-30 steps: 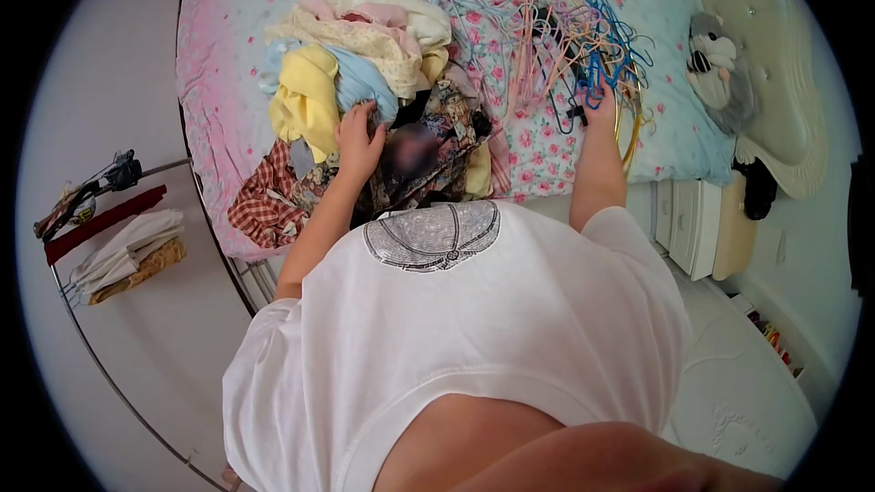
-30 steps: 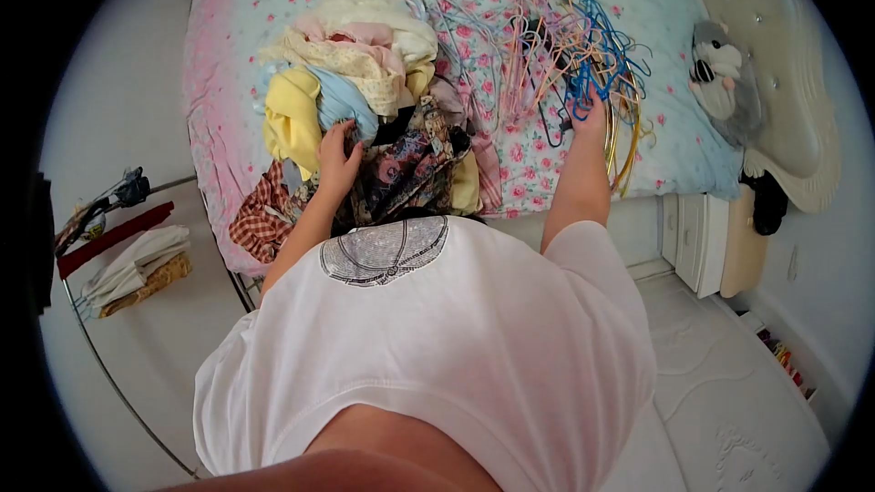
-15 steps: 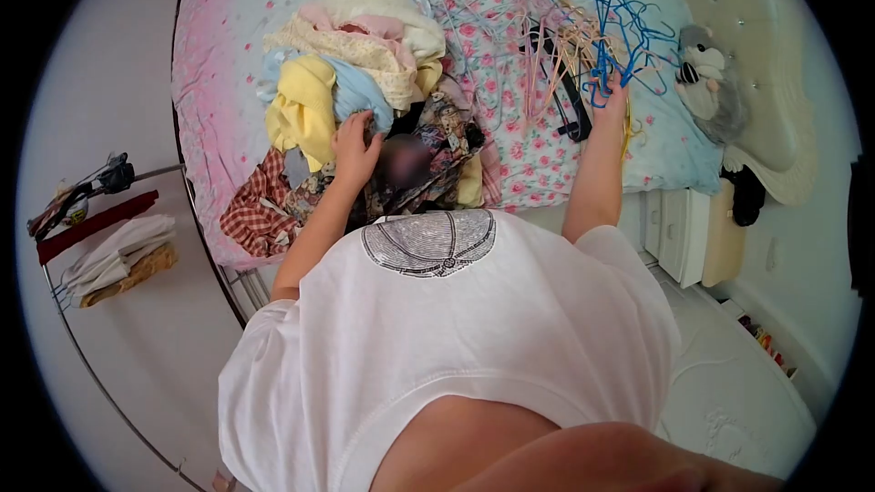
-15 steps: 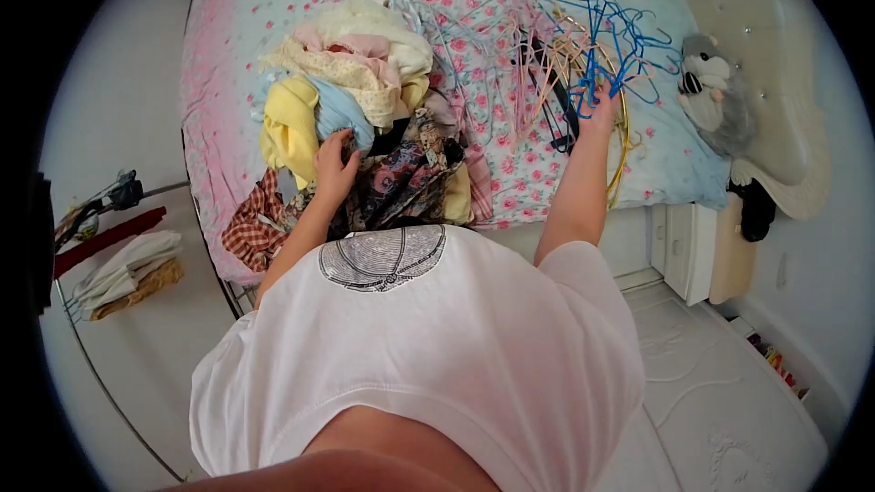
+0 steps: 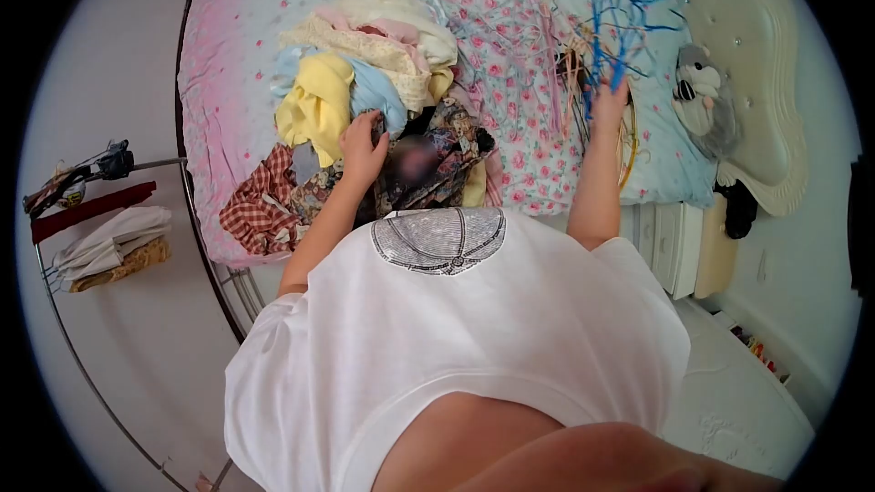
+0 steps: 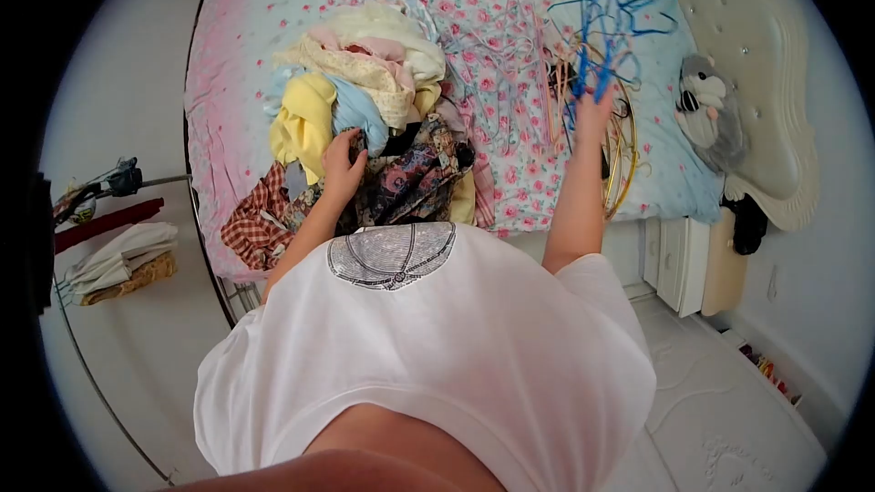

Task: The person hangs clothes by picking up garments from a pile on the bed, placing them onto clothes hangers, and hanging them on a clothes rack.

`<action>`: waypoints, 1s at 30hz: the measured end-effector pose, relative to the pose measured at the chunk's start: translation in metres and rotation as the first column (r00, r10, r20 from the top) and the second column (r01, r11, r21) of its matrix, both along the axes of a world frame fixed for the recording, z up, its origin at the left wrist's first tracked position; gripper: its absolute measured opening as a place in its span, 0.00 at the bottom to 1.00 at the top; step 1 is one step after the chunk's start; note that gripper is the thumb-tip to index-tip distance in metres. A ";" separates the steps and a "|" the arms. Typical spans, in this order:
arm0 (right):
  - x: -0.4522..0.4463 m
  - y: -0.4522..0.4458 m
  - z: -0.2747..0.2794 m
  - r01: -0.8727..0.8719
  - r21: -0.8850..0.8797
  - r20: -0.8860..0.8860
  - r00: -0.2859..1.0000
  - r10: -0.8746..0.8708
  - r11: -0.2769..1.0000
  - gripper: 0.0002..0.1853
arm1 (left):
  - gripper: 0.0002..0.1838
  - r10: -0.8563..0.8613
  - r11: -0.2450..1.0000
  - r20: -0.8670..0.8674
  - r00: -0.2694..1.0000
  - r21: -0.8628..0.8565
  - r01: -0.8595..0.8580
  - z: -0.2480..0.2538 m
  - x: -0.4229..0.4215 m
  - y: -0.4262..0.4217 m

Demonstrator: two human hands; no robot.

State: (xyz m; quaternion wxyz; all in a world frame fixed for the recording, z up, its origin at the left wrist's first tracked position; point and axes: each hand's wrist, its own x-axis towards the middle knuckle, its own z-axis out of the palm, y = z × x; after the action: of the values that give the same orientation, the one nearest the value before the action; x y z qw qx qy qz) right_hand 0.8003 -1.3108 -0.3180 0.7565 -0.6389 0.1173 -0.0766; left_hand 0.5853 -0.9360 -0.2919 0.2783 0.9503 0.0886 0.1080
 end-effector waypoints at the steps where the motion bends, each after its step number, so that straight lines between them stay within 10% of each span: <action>1: -0.007 0.018 0.007 -0.041 -0.074 -0.093 0.995 0.034 0.996 0.26 | 0.22 -0.001 1.000 -0.003 1.000 -0.003 0.001 0.000 -0.001 -0.001; 10: -0.053 0.105 -0.059 -0.108 -0.645 0.074 0.976 0.203 0.756 0.32 | 0.22 -0.027 0.999 -0.003 1.000 -0.033 0.027 0.000 -0.001 -0.004; 13: -0.072 0.113 -0.050 -0.290 -0.733 -0.199 0.956 0.213 0.615 0.33 | 0.22 -0.005 0.999 -0.043 0.999 -0.034 0.004 0.003 -0.004 -0.007; 18: -0.091 0.098 -0.094 -0.262 -0.864 -0.121 0.937 0.327 0.429 0.39 | 0.22 -0.018 0.999 -0.003 1.000 -0.031 0.017 -0.003 -0.006 -0.004; 27: -0.053 0.080 -0.115 -0.636 -0.565 -0.277 0.746 0.605 0.526 0.38 | 0.22 -0.016 0.998 -0.027 1.000 -0.056 0.014 0.001 -0.003 -0.005; 30: -0.014 0.069 -0.119 -0.267 0.027 -0.217 0.939 0.266 0.963 0.30 | 0.22 -0.023 0.998 -0.009 1.000 -0.058 0.023 0.000 -0.005 -0.005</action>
State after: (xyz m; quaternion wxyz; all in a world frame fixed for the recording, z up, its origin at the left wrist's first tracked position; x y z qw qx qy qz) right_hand 0.7860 -1.2415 -0.4373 0.7414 -0.6545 0.1120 0.0969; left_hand 0.5803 -0.9406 -0.2917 0.3066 0.9432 0.0821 0.0978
